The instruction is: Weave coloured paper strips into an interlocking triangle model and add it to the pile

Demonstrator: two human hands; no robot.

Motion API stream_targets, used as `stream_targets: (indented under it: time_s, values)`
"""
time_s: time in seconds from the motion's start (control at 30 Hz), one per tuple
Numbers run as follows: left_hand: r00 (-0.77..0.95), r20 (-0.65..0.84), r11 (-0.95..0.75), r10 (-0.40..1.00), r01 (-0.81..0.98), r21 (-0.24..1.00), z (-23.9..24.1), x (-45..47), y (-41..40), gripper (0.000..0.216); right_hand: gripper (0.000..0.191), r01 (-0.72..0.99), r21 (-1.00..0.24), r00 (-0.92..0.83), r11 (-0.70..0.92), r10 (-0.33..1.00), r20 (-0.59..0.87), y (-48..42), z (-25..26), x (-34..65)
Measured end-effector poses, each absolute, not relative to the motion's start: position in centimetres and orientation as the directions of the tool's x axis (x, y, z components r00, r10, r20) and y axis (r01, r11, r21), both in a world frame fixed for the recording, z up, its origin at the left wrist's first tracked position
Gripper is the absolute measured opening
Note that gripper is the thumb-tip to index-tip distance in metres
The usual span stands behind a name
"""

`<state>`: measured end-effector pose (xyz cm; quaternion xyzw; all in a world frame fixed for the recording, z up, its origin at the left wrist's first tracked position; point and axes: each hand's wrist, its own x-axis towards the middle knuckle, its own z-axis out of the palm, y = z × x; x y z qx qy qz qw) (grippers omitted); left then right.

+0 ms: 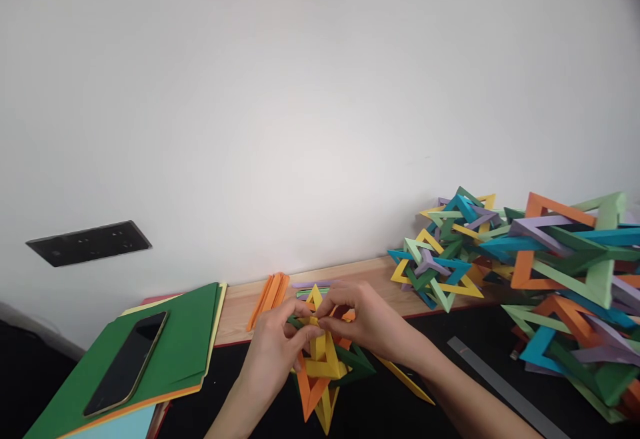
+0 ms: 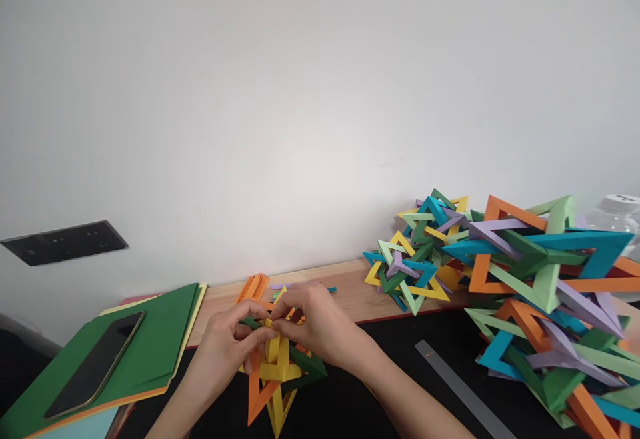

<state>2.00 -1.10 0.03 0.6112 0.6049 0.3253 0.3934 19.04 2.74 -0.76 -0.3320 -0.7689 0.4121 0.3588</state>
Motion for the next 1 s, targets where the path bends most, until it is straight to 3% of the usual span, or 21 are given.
stream_targets:
  time_s: [0.27,0.63,0.87,1.0]
  values:
    - [0.071,-0.115,0.066,0.991,0.489,0.87,0.2,1.7,-0.9,0.009,0.013,0.106,-0.939,-0.587,0.328,0.782,0.207,4.0,-1.8,19.3]
    - [0.049,-0.104,0.065,0.993,0.501,0.863,-0.3,1.5,-0.9,0.008,0.009,0.081,-0.928,-0.609,0.363,0.755,0.242,3.9,-1.8,19.4]
    - [0.007,-0.077,0.062,0.997,0.507,0.859,-0.6,1.3,-0.3,0.006,0.01,0.174,-0.86,-0.526,0.48,0.783,0.331,3.2,-2.0,18.5]
    - [0.017,-0.07,0.052,0.997,0.499,0.865,-0.5,1.2,-0.4,0.006,0.008,0.174,-0.867,-0.523,0.468,0.79,0.321,3.4,-1.8,18.3]
